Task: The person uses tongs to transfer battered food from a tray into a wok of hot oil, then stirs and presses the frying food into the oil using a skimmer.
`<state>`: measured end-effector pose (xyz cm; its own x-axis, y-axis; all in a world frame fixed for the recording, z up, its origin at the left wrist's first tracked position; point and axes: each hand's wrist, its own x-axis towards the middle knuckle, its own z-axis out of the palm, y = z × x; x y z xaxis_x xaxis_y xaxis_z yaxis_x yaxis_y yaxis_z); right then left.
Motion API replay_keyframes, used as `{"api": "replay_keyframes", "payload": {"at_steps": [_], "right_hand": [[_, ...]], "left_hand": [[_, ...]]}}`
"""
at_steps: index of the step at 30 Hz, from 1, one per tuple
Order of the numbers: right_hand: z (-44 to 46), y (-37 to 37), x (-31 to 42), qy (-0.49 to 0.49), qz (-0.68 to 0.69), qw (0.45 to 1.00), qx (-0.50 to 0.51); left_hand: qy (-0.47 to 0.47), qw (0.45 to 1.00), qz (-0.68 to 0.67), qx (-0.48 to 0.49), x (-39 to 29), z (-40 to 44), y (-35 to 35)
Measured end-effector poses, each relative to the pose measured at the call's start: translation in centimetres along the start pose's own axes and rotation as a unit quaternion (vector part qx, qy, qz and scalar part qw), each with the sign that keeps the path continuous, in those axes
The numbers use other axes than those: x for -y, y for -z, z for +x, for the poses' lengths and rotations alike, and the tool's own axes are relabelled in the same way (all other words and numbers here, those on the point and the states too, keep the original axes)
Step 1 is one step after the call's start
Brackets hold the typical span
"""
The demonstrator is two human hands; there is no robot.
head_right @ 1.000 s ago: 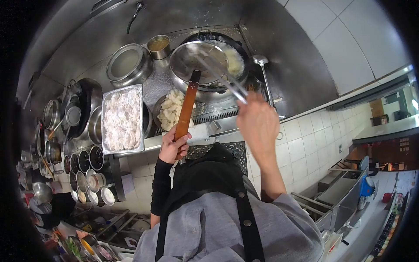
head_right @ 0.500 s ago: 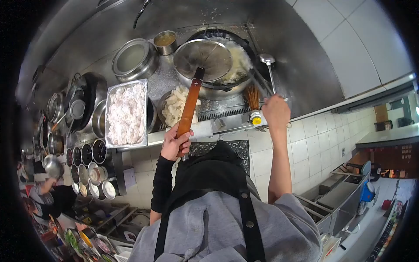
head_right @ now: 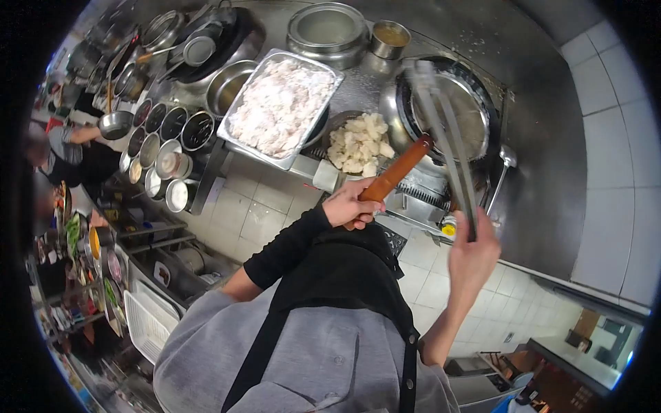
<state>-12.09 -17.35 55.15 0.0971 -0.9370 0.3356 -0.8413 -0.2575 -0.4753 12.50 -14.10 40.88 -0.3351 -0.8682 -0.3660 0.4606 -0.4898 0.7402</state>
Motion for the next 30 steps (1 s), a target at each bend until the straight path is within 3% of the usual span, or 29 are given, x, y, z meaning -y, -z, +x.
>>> {"api": "replay_keyframes", "payload": {"at_steps": [1,3,7,11,14,17,22,26,30], "right_hand": [[0.1,-0.8,1.3,0.065,-0.012,0.997,0.027],[0.0,-1.9,4.8,0.089,-0.038,0.988,0.123],[0.1,-3.0,8.6,0.209,-0.11,0.938,0.252],[1.8,-3.1,10.5,0.283,-0.173,0.894,0.301],[3.4,-4.0,11.7,0.392,-0.213,0.861,0.244],[4.3,-4.7,13.3,0.413,-0.242,0.838,0.261],[3.6,-7.9,13.9,0.351,-0.192,0.881,0.253],[3.8,-12.3,13.5,0.258,-0.14,0.924,0.245],[5.1,-18.5,13.6,0.241,-0.065,0.94,0.231]], "left_hand": [[-0.009,1.0,-0.009,0.0,0.1,0.0,-0.1],[-0.025,0.999,-0.028,0.004,0.4,-0.1,-0.2],[0.021,0.998,0.047,0.022,-0.3,-1.0,0.2],[0.001,1.0,0.012,-0.002,0.6,-1.5,0.3],[-0.013,1.0,0.005,-0.017,1.5,-1.0,0.5],[-0.015,0.999,0.03,-0.007,0.3,-1.6,0.2],[0.026,0.996,0.081,-0.019,-0.3,-1.8,0.1],[-0.006,0.999,0.05,0.001,1.1,-1.1,0.6],[0.013,1.0,0.016,-0.001,1.4,-0.7,0.3]]}}
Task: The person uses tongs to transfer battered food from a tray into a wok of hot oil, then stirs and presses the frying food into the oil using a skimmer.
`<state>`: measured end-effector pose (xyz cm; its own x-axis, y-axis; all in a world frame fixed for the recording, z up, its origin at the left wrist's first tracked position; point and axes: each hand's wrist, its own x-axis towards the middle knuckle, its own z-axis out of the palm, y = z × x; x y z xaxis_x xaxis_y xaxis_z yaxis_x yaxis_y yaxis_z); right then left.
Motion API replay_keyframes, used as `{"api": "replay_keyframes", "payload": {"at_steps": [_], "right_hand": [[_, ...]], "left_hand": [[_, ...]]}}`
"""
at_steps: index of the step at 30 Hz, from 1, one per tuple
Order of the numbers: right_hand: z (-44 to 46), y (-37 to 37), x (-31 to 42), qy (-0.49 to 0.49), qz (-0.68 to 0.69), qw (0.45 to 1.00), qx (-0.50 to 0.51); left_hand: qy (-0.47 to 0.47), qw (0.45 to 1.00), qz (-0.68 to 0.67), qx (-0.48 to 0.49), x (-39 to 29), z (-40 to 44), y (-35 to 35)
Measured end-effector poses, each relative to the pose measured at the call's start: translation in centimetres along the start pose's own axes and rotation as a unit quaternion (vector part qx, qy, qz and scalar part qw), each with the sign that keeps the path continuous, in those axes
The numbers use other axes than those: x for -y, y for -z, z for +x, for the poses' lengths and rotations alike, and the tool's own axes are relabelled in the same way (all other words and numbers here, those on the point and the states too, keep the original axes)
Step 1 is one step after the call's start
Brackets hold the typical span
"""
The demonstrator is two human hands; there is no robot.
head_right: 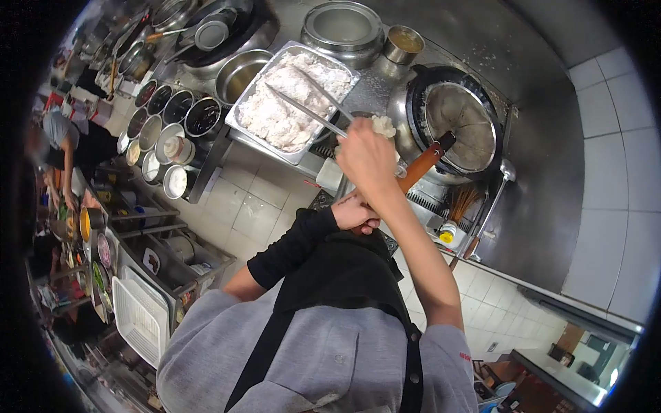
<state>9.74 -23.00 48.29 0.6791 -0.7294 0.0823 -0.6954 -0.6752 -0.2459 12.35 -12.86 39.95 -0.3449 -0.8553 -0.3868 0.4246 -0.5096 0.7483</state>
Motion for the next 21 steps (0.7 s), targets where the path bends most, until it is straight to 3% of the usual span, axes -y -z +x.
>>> {"api": "replay_keyframes", "payload": {"at_steps": [2,5,10,16,21], "right_hand": [[1.2,-2.0,0.5,0.025,0.009,0.999,-0.03],[0.8,-2.6,0.2,-0.016,0.038,0.999,-0.021],[-3.2,0.8,-0.1,-0.053,0.012,0.999,-0.006],[-4.8,2.0,-1.9,-0.033,0.011,0.999,-0.031],[-5.6,3.0,-1.3,-0.076,0.019,0.997,-0.01]], "left_hand": [[0.016,1.0,-0.004,0.006,0.2,0.4,0.0],[0.012,1.0,-0.01,0.006,-0.2,0.1,-0.3],[0.009,1.0,-0.023,-0.01,-2.1,-1.4,-0.7],[-0.076,0.997,-0.012,0.023,0.3,0.4,1.1],[-0.039,0.999,0.012,-0.005,-2.4,-1.2,0.2]]}}
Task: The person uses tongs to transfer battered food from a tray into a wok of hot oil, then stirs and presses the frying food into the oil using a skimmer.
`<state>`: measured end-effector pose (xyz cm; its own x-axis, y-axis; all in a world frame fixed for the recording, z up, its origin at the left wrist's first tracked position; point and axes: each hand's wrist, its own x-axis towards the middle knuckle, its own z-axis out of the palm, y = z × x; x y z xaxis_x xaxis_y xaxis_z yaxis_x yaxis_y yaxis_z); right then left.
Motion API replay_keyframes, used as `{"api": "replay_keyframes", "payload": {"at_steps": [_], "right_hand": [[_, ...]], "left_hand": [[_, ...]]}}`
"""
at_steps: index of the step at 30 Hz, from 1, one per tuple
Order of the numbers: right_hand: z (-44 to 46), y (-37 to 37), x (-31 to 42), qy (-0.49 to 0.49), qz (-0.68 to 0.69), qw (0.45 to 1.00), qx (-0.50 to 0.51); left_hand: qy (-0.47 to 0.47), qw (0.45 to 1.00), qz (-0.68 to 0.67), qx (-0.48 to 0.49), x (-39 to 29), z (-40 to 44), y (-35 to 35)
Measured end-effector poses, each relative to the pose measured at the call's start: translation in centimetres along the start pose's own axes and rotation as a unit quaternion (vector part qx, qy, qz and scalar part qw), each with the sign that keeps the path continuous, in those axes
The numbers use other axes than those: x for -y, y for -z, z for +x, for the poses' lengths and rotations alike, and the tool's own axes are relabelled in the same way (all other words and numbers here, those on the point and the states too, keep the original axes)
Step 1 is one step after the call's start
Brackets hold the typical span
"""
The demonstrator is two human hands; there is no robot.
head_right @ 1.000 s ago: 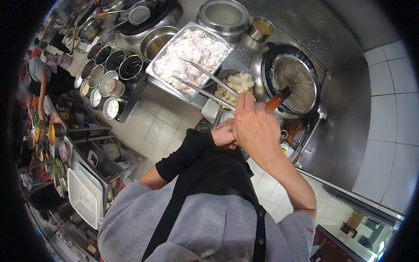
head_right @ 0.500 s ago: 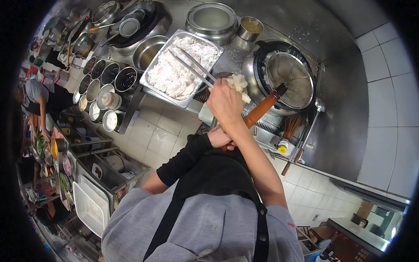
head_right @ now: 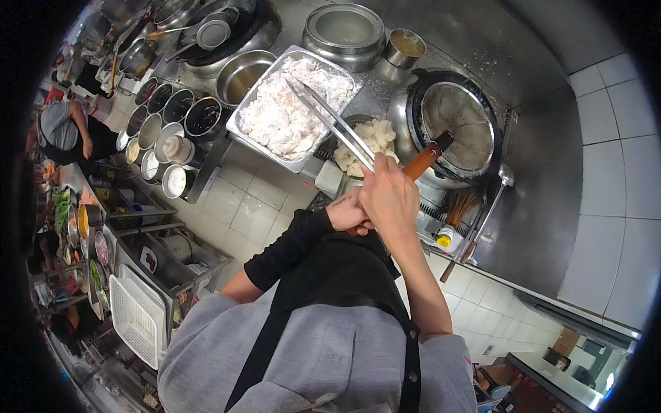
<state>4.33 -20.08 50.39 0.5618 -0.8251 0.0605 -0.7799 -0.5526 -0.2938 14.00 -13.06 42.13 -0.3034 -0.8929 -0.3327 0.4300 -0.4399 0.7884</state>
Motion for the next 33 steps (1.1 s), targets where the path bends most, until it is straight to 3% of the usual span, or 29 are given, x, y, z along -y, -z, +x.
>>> {"api": "replay_keyframes", "payload": {"at_steps": [14,17,23,29,33], "right_hand": [[-1.5,2.3,-0.3,-0.039,0.041,0.998,0.001],[-1.7,2.9,-1.6,-0.005,0.057,0.996,-0.069],[-0.7,6.4,-4.8,-0.098,0.017,0.987,-0.13],[3.0,8.6,-11.8,-0.22,-0.075,0.967,-0.109],[8.9,7.0,-20.7,-0.229,-0.144,0.956,-0.112]], "left_hand": [[-0.007,1.0,-0.013,-0.002,-0.9,0.2,-0.2],[0.011,1.0,0.011,0.014,-1.0,0.9,-0.3],[0.02,0.998,-0.047,0.036,0.9,1.9,0.1],[0.048,0.997,-0.041,0.038,0.5,1.7,-0.3],[0.056,0.997,-0.026,0.038,0.4,1.5,-0.9]]}}
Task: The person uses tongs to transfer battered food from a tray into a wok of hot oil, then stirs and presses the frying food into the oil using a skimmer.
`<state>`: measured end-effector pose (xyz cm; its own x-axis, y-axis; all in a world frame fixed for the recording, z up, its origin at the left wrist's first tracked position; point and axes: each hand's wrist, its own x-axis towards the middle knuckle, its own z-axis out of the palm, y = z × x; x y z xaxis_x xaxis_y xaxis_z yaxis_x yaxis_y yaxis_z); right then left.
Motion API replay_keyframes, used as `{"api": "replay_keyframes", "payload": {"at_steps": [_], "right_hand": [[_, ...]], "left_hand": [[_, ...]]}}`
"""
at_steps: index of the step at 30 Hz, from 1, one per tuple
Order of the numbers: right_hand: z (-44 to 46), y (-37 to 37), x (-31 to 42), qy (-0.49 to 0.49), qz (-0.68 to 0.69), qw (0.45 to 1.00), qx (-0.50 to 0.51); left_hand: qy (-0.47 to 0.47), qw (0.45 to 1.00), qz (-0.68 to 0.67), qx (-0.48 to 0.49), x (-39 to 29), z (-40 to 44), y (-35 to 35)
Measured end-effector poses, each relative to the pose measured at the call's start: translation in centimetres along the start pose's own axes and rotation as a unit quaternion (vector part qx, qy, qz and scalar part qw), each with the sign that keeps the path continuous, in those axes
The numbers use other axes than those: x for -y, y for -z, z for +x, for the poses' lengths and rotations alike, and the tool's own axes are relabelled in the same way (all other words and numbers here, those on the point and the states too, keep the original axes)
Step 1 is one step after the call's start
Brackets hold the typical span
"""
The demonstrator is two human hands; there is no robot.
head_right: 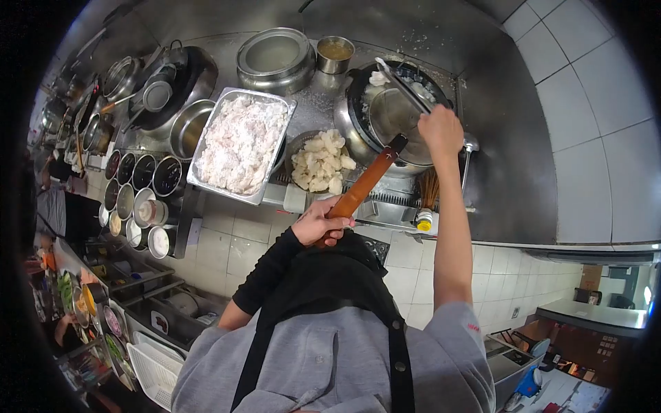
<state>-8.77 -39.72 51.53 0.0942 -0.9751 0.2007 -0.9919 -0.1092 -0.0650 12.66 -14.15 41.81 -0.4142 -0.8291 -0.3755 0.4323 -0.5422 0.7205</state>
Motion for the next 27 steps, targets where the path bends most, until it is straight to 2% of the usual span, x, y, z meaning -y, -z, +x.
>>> {"api": "replay_keyframes", "payload": {"at_steps": [5,12,14,16,20,23,26,27], "right_hand": [[9.4,-4.6,-1.3,-0.045,-0.031,0.996,0.065],[13.4,-7.0,-2.9,-0.049,-0.034,0.994,0.096],[11.0,-2.4,-2.0,-0.068,-0.036,0.993,0.09],[8.5,0.0,-2.2,-0.047,-0.028,0.997,0.048],[-1.3,4.6,0.5,0.049,0.009,0.998,-0.024],[-8.2,5.5,3.2,0.088,0.124,0.988,0.022],[-13.7,6.9,6.7,0.138,0.174,0.971,0.094],[-14.7,5.6,6.5,0.197,0.17,0.963,0.07]], "left_hand": [[-0.006,1.0,-0.001,0.005,0.0,-0.3,-0.5],[-0.014,1.0,-0.027,0.001,0.4,-0.7,-0.2],[0.008,1.0,0.01,-0.007,-0.2,-0.9,-0.2],[0.007,1.0,0.017,-0.012,-0.4,-0.8,-0.2],[-0.029,0.999,-0.041,-0.018,-0.1,-0.4,0.0],[-0.04,0.997,-0.058,0.008,0.7,0.5,0.9],[-0.041,0.998,-0.055,-0.009,-0.1,0.1,0.4],[-0.042,0.996,-0.074,-0.013,-0.4,-0.2,0.2]]}}
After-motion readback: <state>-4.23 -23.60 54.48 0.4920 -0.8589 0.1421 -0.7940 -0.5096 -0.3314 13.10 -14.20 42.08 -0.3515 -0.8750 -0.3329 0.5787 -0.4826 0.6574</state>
